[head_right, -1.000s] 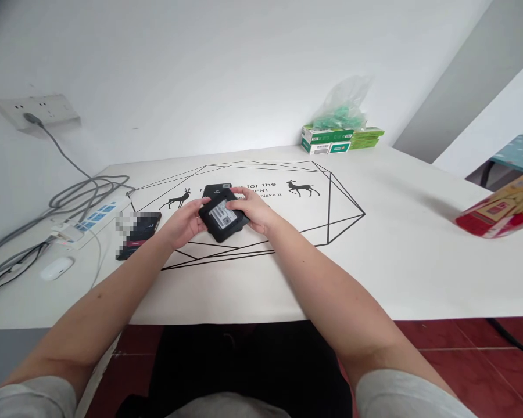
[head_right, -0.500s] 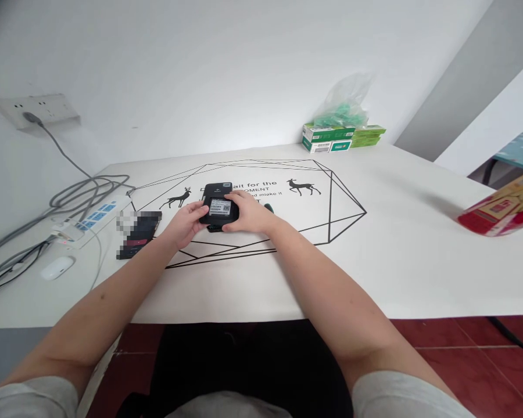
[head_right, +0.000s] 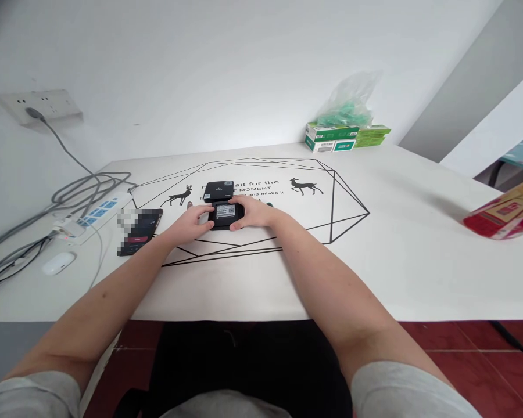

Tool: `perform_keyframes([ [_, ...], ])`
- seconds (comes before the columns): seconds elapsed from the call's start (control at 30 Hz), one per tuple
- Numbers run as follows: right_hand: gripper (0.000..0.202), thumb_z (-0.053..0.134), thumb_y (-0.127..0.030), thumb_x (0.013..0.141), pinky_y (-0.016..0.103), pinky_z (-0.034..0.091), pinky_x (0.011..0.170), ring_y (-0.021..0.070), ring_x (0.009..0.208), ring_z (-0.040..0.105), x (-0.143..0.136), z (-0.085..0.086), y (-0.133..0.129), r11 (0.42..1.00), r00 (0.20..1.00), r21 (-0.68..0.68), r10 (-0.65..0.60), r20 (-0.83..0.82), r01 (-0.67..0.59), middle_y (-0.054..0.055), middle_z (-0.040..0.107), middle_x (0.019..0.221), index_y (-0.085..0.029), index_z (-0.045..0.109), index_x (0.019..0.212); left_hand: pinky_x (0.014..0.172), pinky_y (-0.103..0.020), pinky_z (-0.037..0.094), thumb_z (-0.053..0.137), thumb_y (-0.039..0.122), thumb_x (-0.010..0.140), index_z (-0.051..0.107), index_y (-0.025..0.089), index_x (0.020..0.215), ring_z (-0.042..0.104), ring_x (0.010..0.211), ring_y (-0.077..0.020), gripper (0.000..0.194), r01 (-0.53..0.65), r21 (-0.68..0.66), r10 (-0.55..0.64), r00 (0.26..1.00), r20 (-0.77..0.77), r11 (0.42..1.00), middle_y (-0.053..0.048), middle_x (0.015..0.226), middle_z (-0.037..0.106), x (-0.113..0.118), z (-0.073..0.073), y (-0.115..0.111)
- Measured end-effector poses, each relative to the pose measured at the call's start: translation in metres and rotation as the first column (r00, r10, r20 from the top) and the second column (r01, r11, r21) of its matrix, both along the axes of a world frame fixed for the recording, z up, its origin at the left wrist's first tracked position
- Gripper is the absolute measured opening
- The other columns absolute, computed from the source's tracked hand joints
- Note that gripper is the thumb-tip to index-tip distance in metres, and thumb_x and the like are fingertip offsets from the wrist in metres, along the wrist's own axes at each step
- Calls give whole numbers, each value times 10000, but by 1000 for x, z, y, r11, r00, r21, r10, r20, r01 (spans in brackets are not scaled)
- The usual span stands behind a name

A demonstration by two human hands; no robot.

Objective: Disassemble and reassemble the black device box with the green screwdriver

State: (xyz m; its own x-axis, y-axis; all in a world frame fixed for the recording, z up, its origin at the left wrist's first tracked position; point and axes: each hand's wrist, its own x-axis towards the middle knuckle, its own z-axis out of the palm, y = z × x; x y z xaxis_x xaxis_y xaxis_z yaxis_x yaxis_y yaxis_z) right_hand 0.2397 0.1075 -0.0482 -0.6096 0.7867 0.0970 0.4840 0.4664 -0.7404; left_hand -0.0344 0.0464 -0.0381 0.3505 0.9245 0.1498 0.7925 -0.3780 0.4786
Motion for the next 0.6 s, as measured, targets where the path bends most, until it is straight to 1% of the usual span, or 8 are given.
perform_keyframes([
  [0.07, 1063, 987, -554, 638, 616, 405, 1300, 414, 1539, 513, 1, -2, 3, 1000, 1000, 21, 9, 26, -9, 168, 544, 1659, -218, 578, 1559, 1322, -549, 335, 607, 446, 976, 676, 188, 1441, 511, 1509, -357, 536, 15, 11, -14, 1000, -20, 1000, -128, 1577, 627, -1, -2, 1],
  [0.13, 1081, 976, -627, 638, 649, 354, 1325, 436, 1592, 445, 2, -3, 5, 998, 997, 54, 12, 71, -16, 162, 525, 1687, -233, 583, 1565, 1335, -592, 289, 587, 465, 986, 671, 190, 1444, 467, 1548, -364, 541, 35, 23, -33, 998, -45, 999, -136, 1619, 591, -2, -3, 1],
  [0.2, 1017, 910, -697, 713, 669, 329, 1333, 441, 1614, 416, 2, -4, 6, 997, 995, 79, 15, 96, -22, 149, 514, 1705, -253, 590, 1570, 1339, -630, 251, 560, 476, 1000, 649, 182, 1468, 430, 1574, -372, 560, 50, 15, -49, 996, -76, 999, -143, 1663, 546, -3, -2, 1],
  [0.27, 944, 833, -727, 796, 666, 332, 1335, 431, 1608, 437, 1, -5, 7, 996, 995, 86, 20, 98, -29, 139, 517, 1707, -260, 587, 1580, 1338, -650, 235, 534, 480, 1014, 620, 173, 1499, 412, 1581, -380, 580, 54, -9, -55, 993, -105, 998, -139, 1682, 528, -3, 0, 0],
  [0.3, 941, 812, -733, 814, 656, 332, 1339, 426, 1606, 444, 0, -6, 7, 996, 995, 84, 19, 100, -28, 140, 515, 1709, -255, 579, 1590, 1336, -653, 235, 525, 481, 1017, 609, 173, 1508, 410, 1578, -384, 585, 53, -22, -55, 992, -118, 998, -133, 1681, 531, -2, 1, -1],
  [0.4, 1015, 810, -758, 795, 613, 304, 1369, 414, 1643, 396, -1, -8, 8, 998, 994, 59, 14, 107, -20, 137, 455, 1749, -238, 542, 1625, 1331, -654, 242, 512, 485, 1020, 596, 178, 1515, 405, 1571, -394, 588, 39, -34, -43, 988, -148, 999, -116, 1686, 528, 0, 5, -4],
  [0.5, 1028, 803, -787, 780, 589, 282, 1388, 401, 1665, 362, -1, -9, 9, 999, 996, 31, 21, 91, -24, 93, 412, 1779, -280, 534, 1633, 1333, -643, 234, 500, 468, 1022, 592, 169, 1513, 415, 1559, -399, 582, 33, -28, -37, 984, -176, 999, -117, 1686, 527, 3, 7, -5],
  [0.6, 1024, 777, -814, 784, 601, 283, 1385, 401, 1667, 360, 0, -11, 10, 999, 995, 36, 28, 96, -32, 66, 396, 1789, -316, 519, 1640, 1312, -618, 288, 505, 451, 1017, 594, 162, 1508, 442, 1529, -407, 577, 21, -27, -26, 981, -191, 999, -117, 1680, 536, 4, 7, -4],
])
